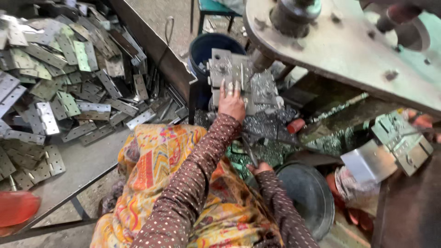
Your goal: The person operates a drill press to process metal plates. They pick up plates from a pile, place them under the drill, activate the machine, and then remove the processed plates.
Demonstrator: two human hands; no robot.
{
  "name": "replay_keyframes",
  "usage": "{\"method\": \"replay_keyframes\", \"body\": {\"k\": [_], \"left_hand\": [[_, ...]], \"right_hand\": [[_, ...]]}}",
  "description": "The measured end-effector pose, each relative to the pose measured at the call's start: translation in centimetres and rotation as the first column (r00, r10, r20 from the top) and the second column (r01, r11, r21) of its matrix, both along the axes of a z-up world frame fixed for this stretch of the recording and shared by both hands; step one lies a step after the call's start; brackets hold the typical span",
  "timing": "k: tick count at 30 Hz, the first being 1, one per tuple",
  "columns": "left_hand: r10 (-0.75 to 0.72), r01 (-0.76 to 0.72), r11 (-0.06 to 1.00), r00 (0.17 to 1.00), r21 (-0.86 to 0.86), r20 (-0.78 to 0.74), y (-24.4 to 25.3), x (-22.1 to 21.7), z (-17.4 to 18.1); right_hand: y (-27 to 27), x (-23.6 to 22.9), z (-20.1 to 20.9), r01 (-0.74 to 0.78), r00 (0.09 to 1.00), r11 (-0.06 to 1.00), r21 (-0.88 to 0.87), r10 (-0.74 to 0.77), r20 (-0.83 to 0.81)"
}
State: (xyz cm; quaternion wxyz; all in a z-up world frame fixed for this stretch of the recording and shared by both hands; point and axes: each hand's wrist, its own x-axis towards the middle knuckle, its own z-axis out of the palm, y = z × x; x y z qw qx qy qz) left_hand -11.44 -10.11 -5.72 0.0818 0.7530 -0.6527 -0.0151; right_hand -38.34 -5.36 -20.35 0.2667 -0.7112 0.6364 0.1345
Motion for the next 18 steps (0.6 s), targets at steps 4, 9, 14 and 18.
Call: {"method": "replay_keyframes", "body": {"k": [4,9,14,18], "left_hand": [[0.036,-0.040,0.995,0.998,-0.096,-0.047,-2.1,0.8,0.0],[0.026,-0.026,0.990,1.000,0.140,-0.002,-2.9,0.9,1.9],[-0.065,0.050,0.978,0.996,-0.201,-0.066,0.9,1.1,4.1],[0.083,-0.175,0.834,0.977,-0.524,-0.195,4.8,6.0,3.8]], "right_hand": [[-4.3,-0.4,2.5,-0.096,0.986,0.995,-0.029,0.091,-0.140],[-0.5,-1.2,-0.1,-0.060,0.998,0.982,-0.179,0.063,0.015],[1.0,-1.7,-3.8,-0.057,0.998,0.977,-0.208,0.054,-0.019],[-1.5,-1.3,-0.5,0.004,0.995,1.000,-0.025,-0.007,-0.096]]}}
